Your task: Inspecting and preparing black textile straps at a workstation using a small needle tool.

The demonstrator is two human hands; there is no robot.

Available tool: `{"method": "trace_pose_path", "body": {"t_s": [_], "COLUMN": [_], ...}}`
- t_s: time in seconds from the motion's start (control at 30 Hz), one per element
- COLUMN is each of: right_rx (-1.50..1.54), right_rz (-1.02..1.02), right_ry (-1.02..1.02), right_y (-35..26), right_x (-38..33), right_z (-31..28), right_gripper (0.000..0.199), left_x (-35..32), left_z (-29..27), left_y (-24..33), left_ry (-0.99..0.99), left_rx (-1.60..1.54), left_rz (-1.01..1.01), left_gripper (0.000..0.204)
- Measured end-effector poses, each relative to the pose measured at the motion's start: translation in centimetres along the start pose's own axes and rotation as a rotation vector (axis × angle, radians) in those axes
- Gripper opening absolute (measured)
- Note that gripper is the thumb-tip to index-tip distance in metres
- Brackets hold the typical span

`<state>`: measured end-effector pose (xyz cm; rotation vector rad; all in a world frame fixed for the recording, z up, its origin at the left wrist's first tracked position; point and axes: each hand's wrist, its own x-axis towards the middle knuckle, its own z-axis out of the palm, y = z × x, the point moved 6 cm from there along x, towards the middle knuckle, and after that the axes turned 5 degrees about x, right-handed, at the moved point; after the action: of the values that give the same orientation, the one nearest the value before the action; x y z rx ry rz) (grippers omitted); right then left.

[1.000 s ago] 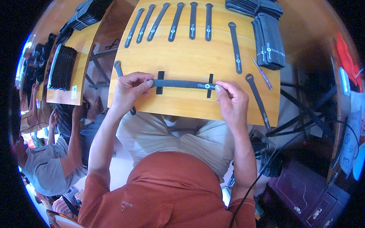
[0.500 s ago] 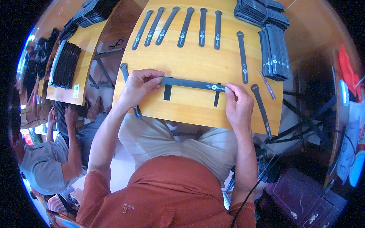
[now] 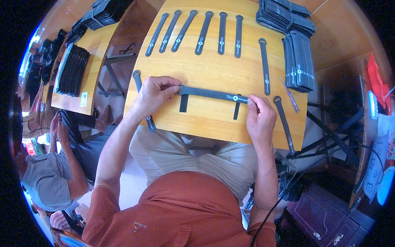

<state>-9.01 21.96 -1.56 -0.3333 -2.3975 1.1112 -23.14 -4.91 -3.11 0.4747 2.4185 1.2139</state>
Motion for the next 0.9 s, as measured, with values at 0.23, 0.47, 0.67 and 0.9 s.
{"method": "trace_pose_path", "body": {"t_s": [0.23,0.47,0.67,0.9], "right_rx": [-0.012,-0.02,-0.041,-0.05], "right_rz": [-0.019,0.003,-0.019,-0.037], "right_ry": [0.003,0.01,0.011,0.02], "right_y": [0.1,0.2,0.2,0.0], "right_x": [-0.1,0.0,0.1,0.2], "right_z": [0.2,0.2,0.4,0.4], "right_gripper": [0.011,0.011,0.011,0.011], "left_x": [-0.2,-0.3,-0.2,-0.2], "left_z": [-0.2,-0.3,-0.4,-0.5], "left_y": [0.6,0.9,1.3,1.1], "left_ry": [0.03,0.039,0.033,0.039], "left_rx": [0.081,0.094,0.095,0.095], "left_rz": [0.025,-0.005,-0.019,-0.008], "left_gripper": [0.018,0.018,0.017,0.016]}}
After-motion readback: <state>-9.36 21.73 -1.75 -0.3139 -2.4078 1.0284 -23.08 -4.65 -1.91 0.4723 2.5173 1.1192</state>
